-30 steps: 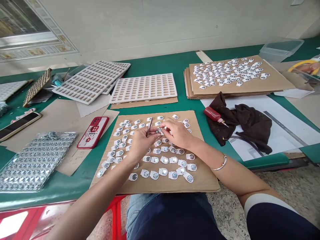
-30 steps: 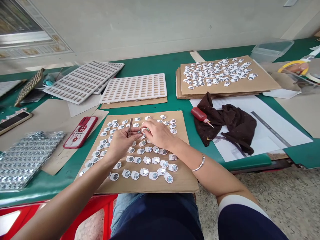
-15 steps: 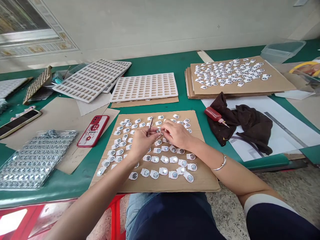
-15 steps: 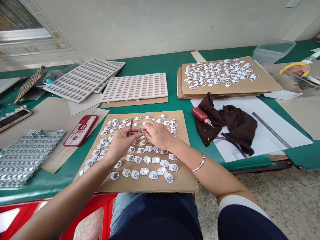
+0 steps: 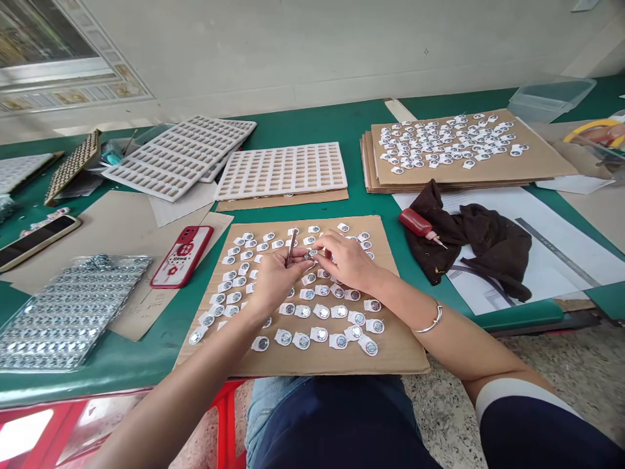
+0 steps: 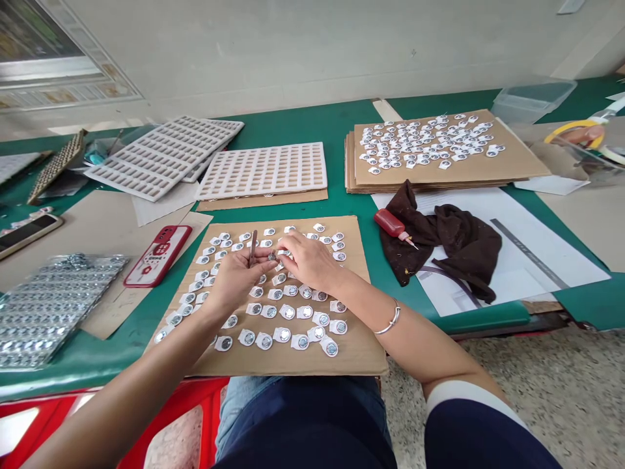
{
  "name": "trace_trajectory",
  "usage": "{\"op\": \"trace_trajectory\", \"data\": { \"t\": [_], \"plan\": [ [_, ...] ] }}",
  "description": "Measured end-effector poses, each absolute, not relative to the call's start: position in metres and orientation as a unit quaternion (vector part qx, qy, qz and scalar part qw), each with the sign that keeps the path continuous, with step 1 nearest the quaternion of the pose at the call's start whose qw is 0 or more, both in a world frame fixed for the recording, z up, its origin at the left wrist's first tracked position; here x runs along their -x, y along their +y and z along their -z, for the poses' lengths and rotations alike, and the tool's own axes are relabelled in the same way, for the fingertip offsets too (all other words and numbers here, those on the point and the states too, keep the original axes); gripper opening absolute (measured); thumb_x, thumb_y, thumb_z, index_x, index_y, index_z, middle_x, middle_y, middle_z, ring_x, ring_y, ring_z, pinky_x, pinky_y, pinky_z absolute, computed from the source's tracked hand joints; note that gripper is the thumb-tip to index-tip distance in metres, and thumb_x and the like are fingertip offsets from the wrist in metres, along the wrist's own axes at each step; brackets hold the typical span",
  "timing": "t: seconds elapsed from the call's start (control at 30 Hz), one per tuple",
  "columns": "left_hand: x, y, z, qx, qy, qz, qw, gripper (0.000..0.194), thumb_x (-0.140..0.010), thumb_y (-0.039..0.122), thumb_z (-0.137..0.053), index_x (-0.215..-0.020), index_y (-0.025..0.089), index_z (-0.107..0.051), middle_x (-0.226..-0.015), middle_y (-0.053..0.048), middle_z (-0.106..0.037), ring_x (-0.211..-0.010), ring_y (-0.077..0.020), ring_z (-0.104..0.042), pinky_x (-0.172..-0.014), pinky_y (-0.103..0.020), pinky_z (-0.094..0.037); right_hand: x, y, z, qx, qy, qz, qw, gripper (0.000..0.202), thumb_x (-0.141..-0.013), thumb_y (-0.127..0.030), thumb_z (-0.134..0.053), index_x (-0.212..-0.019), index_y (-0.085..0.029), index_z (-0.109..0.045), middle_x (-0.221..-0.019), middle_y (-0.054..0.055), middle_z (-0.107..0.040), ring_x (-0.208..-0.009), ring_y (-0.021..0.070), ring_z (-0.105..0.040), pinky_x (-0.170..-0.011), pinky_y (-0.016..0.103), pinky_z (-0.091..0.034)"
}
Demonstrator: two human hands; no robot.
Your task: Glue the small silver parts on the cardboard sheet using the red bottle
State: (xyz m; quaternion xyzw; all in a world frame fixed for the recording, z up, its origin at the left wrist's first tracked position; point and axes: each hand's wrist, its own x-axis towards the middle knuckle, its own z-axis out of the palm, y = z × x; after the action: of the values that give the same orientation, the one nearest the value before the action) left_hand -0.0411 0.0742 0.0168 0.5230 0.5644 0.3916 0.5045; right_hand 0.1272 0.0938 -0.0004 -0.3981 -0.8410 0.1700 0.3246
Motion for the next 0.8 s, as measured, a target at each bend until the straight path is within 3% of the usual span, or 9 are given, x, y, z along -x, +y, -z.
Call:
{"op": "trace_trajectory", "data": {
  "t": [0.23, 0.53, 0.7, 0.8],
  "plan": [
    [0.0393, 0.0724, -0.0184, -0.527, 0.549, -0.385, 0.522, 0.032, -0.064, 0.029, -0.07, -0.092, 0.014, -0.065, -0.08, -0.005, -0.067, -0.059, -0.009, -0.057, -0.049, -0.018, -0.042, -0.1263, 0.0948, 0.0026, 0.38, -0.857, -0.153, 0.312, 0.012, -0.087, -0.021, -0.039, -0.089, -0.017, -0.05, -0.09, 0.006, -0.056, -0.069, 0.0111, -0.049, -0.06, 0.026, -0.038],
    [0.0388, 0.0721, -0.0202, -0.486, 0.576, -0.395, 0.525, 0.029, -0.063, 0.025, -0.072, -0.088, 0.013, -0.065, -0.069, -0.002, -0.064, -0.048, -0.0051, -0.05, -0.041, -0.017, -0.035, -0.1274, 0.0926, -0.0043, 0.353, -0.892, -0.092, 0.266, 0.023, -0.09, -0.021, -0.034, -0.086, -0.018, -0.056, -0.089, 0.006, -0.054, -0.072, 0.0126, -0.049, -0.059, 0.027, -0.036],
    [0.0419, 0.0726, -0.0141, -0.487, 0.579, -0.404, 0.514, 0.03, -0.061, 0.025, -0.073, -0.087, 0.014, -0.064, -0.07, -0.002, -0.064, -0.049, -0.0058, -0.051, -0.041, -0.017, -0.037, -0.1303, 0.0961, -0.0026, 0.375, -0.893, -0.089, 0.232, 0.021, -0.087, -0.02, -0.039, -0.08, -0.018, -0.059, -0.083, 0.005, -0.054, -0.067, 0.0125, -0.048, -0.055, 0.028, -0.033],
    [0.0429, 0.0729, -0.0127, -0.49, 0.578, -0.413, 0.505, 0.03, -0.061, 0.024, -0.073, -0.089, 0.014, -0.064, -0.073, -0.002, -0.065, -0.052, -0.0056, -0.052, -0.043, -0.016, -0.038, -0.1319, 0.0974, -0.0002, 0.39, -0.871, -0.112, 0.278, 0.021, -0.087, -0.019, -0.039, -0.084, -0.018, -0.06, -0.084, 0.006, -0.055, -0.071, 0.0129, -0.051, -0.057, 0.028, -0.037]
  ]
}}
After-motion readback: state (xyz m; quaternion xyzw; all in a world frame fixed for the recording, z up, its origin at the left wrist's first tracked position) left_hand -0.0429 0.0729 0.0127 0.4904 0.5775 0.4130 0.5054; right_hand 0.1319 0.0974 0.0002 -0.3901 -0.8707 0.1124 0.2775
